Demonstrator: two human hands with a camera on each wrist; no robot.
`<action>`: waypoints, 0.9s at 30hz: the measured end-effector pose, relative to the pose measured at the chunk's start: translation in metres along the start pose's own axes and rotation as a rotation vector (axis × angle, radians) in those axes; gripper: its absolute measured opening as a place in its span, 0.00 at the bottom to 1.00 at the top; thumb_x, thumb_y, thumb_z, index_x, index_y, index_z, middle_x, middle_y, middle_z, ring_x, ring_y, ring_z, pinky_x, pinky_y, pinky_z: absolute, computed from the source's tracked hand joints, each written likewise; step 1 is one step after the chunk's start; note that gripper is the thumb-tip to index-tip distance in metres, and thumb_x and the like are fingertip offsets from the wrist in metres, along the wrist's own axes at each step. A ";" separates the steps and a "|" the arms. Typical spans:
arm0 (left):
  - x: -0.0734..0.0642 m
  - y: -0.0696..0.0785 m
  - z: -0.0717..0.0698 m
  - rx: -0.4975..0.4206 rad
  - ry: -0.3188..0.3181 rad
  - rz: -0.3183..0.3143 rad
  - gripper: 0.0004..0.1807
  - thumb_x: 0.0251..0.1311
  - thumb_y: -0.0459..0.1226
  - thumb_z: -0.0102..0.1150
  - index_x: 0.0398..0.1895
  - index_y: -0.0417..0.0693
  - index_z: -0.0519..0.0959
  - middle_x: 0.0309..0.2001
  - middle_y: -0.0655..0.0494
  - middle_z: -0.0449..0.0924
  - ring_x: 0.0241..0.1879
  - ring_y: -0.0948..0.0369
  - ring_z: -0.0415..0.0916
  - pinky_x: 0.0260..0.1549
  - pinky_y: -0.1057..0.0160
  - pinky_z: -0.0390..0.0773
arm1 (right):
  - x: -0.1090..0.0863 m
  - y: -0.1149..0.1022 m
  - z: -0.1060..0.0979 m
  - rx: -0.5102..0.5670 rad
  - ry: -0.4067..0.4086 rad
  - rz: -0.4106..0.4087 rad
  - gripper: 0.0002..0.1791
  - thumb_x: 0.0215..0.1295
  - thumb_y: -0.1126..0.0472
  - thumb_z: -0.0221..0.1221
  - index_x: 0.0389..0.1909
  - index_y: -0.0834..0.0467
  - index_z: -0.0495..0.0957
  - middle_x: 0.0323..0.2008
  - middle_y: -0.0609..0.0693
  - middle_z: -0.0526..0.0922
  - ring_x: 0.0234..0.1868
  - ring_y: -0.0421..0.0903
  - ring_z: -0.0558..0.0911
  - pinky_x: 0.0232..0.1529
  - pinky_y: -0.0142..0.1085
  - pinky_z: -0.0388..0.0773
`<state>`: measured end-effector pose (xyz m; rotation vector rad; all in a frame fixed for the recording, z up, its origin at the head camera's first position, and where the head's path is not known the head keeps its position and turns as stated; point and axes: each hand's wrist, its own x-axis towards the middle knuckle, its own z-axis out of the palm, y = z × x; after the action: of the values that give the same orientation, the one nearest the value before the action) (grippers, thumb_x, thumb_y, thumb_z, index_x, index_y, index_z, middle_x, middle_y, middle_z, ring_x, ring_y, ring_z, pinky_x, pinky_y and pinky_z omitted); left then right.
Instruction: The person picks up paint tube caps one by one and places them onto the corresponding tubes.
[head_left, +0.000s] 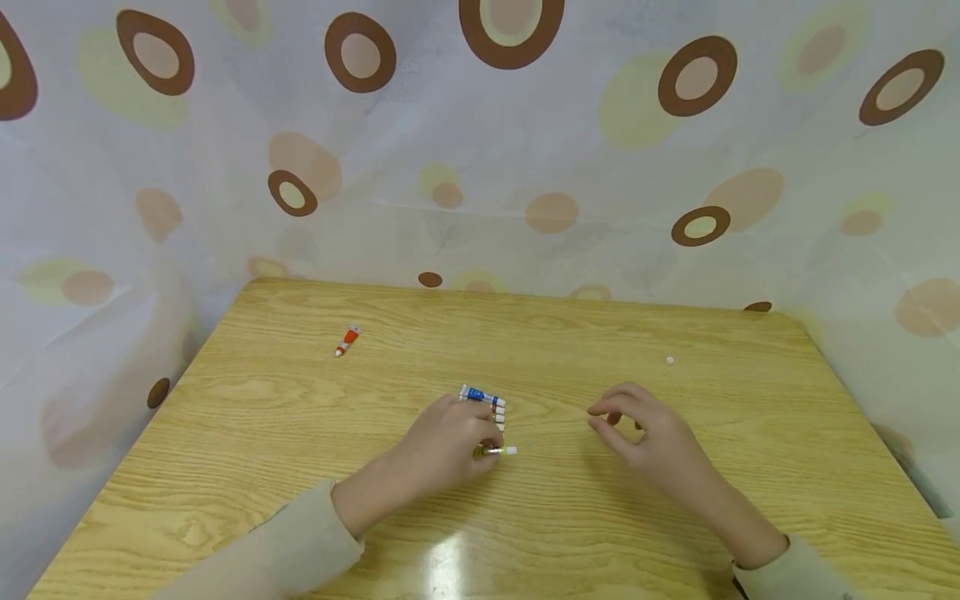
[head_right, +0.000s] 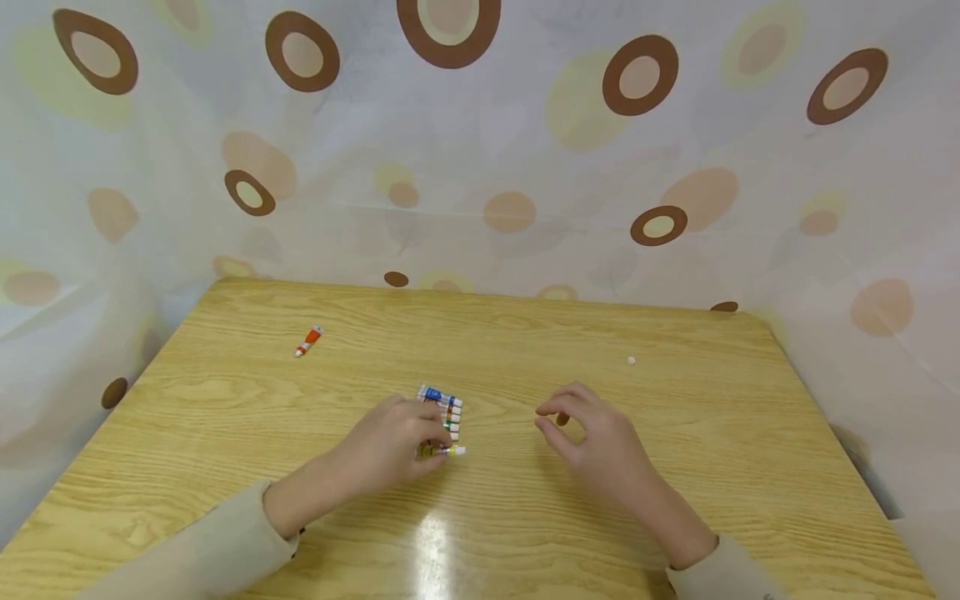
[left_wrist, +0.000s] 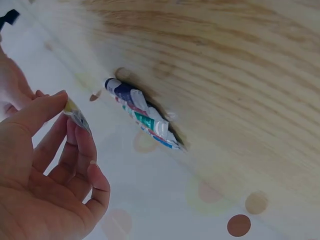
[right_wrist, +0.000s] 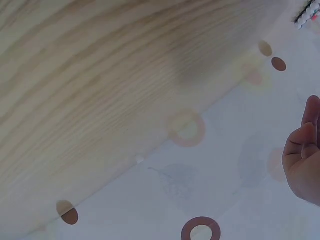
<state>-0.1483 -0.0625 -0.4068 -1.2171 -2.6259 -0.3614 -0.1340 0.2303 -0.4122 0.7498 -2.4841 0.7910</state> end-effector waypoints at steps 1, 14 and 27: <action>0.000 0.000 0.001 0.005 -0.015 -0.005 0.02 0.55 0.41 0.75 0.30 0.56 0.90 0.32 0.65 0.85 0.31 0.69 0.80 0.30 0.71 0.69 | 0.000 0.003 -0.002 -0.009 0.001 0.009 0.11 0.58 0.70 0.72 0.37 0.52 0.86 0.40 0.41 0.84 0.35 0.36 0.79 0.28 0.27 0.73; 0.000 -0.006 0.018 0.031 -0.098 -0.020 0.03 0.53 0.41 0.77 0.28 0.57 0.90 0.30 0.66 0.84 0.27 0.71 0.75 0.27 0.71 0.61 | -0.009 0.046 -0.022 -0.101 -0.001 0.111 0.03 0.65 0.66 0.68 0.37 0.56 0.87 0.39 0.43 0.84 0.35 0.32 0.74 0.29 0.30 0.71; 0.000 -0.011 0.027 0.057 -0.096 -0.019 0.05 0.54 0.45 0.77 0.30 0.58 0.90 0.31 0.66 0.85 0.31 0.68 0.81 0.29 0.69 0.68 | -0.004 0.105 -0.046 -0.170 -0.048 0.418 0.10 0.72 0.63 0.61 0.45 0.64 0.86 0.42 0.61 0.83 0.38 0.52 0.82 0.31 0.32 0.72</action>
<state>-0.1596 -0.0609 -0.4340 -1.2207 -2.7106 -0.2350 -0.1837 0.3330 -0.4210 0.1919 -2.7496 0.6896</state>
